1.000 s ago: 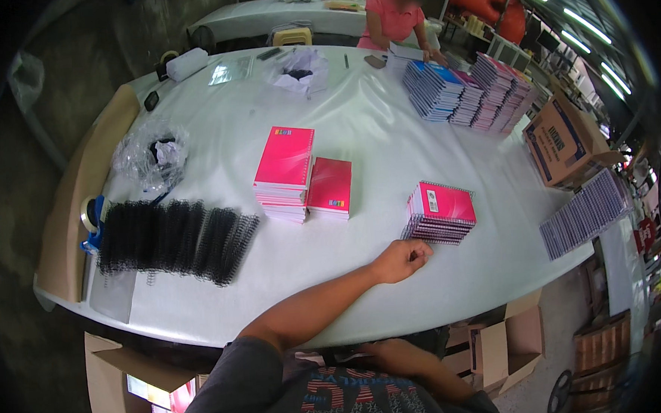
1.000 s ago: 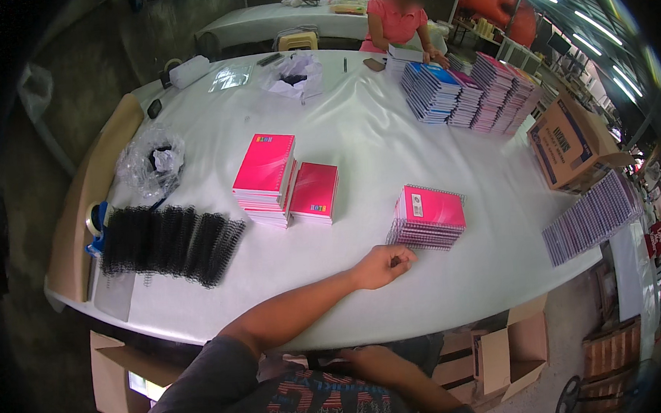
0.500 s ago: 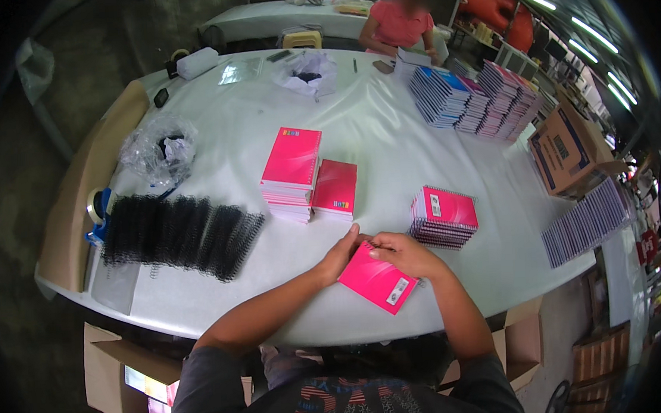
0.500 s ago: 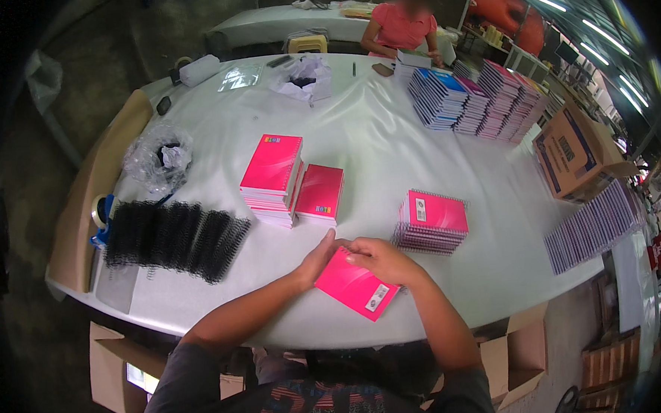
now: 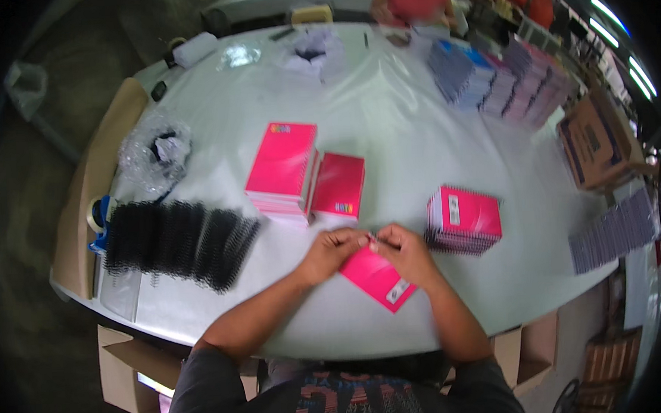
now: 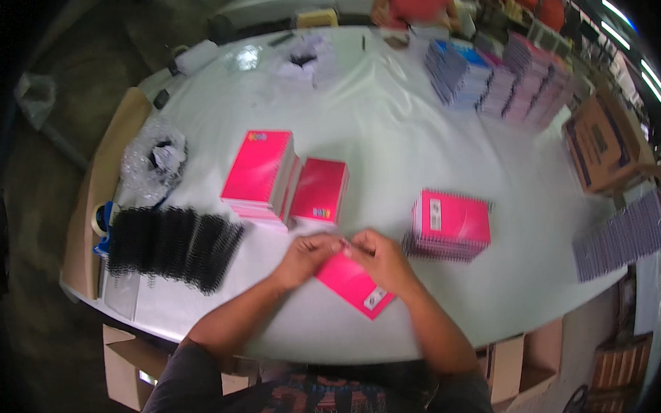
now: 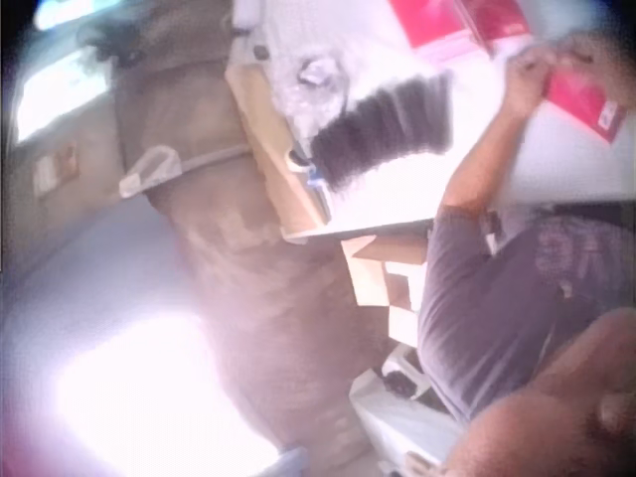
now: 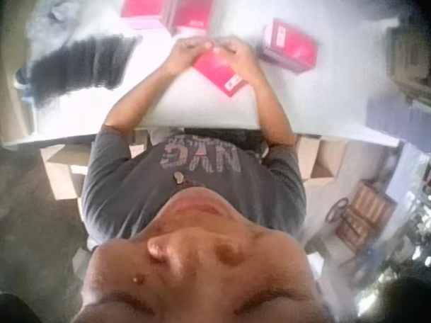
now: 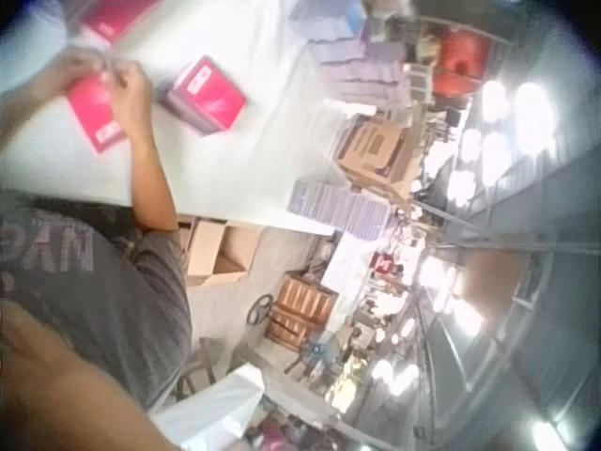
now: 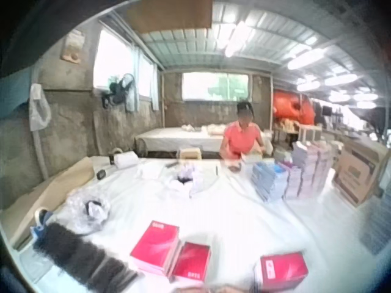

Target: The person inserts plastic spiral coils into the pre-punched holes of small pink notebook covers and pages by hand, then crimps the ends of the coils to secure them.

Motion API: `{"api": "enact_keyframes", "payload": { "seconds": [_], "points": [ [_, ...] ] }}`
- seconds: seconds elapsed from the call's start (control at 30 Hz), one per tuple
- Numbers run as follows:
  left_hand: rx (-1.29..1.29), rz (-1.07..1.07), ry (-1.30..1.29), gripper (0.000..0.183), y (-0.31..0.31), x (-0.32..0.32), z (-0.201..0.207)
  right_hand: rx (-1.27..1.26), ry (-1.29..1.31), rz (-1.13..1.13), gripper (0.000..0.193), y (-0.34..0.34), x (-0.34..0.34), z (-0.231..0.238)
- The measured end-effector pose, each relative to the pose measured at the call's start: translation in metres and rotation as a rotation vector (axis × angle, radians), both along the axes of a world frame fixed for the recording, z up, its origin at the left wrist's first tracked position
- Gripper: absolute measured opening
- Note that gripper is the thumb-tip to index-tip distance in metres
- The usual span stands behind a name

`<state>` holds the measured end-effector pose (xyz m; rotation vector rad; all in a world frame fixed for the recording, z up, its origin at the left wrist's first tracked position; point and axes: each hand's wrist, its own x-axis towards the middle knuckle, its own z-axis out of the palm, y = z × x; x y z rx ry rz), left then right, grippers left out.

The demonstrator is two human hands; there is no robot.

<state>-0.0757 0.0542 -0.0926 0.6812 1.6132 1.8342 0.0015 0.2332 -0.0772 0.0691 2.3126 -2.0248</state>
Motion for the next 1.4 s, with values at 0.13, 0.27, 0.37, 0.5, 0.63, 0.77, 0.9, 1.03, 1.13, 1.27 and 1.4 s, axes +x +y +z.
{"api": "enact_keyframes", "payload": {
  "seconds": [0.13, 0.27, 0.37, 0.5, 0.63, 0.77, 0.9, 1.03, 1.13, 1.27, 1.4],
  "points": [
    [-0.021, 0.047, -0.151, 0.018, -0.006, 0.001, 0.005, 0.219, 0.079, -0.097, 0.023, -0.005, -0.002, 0.012],
    [0.012, 0.064, -0.095, 0.017, -0.002, 0.004, 0.0, 0.319, 0.066, -0.073, 0.026, -0.005, -0.001, 0.021],
    [0.027, 0.1, -0.061, 0.017, 0.001, 0.006, 0.001, 0.321, 0.1, -0.065, 0.027, -0.003, 0.001, 0.02],
    [0.005, 0.118, -0.031, 0.018, -0.001, 0.006, 0.002, 0.274, 0.031, -0.038, 0.021, -0.003, 0.001, 0.022],
    [0.075, 0.072, -0.106, 0.018, -0.003, 0.004, 0.0, 0.182, 0.114, -0.12, 0.014, -0.009, 0.001, 0.017],
    [0.139, -0.031, -0.148, 0.018, -0.007, -0.001, 0.0, 0.077, 0.127, -0.166, 0.014, -0.014, 0.002, 0.014],
    [0.156, -0.083, -0.184, 0.014, -0.007, -0.002, 0.003, 0.063, 0.073, -0.178, 0.019, -0.015, 0.006, 0.016],
    [0.13, -0.09, -0.131, 0.014, -0.009, -0.004, 0.002, 0.147, 0.103, -0.175, 0.02, -0.019, 0.009, 0.026],
    [0.122, -0.086, -0.126, 0.013, -0.006, -0.003, 0.003, 0.17, 0.111, -0.194, 0.022, -0.02, 0.01, 0.023],
    [0.134, -0.078, -0.109, 0.009, -0.004, -0.002, 0.005, 0.255, 0.159, -0.191, 0.026, -0.025, 0.016, 0.029],
    [0.158, -0.11, -0.067, 0.011, -0.003, 0.0, 0.007, 0.33, 0.297, -0.188, 0.028, -0.027, 0.022, 0.03]
  ]
}}
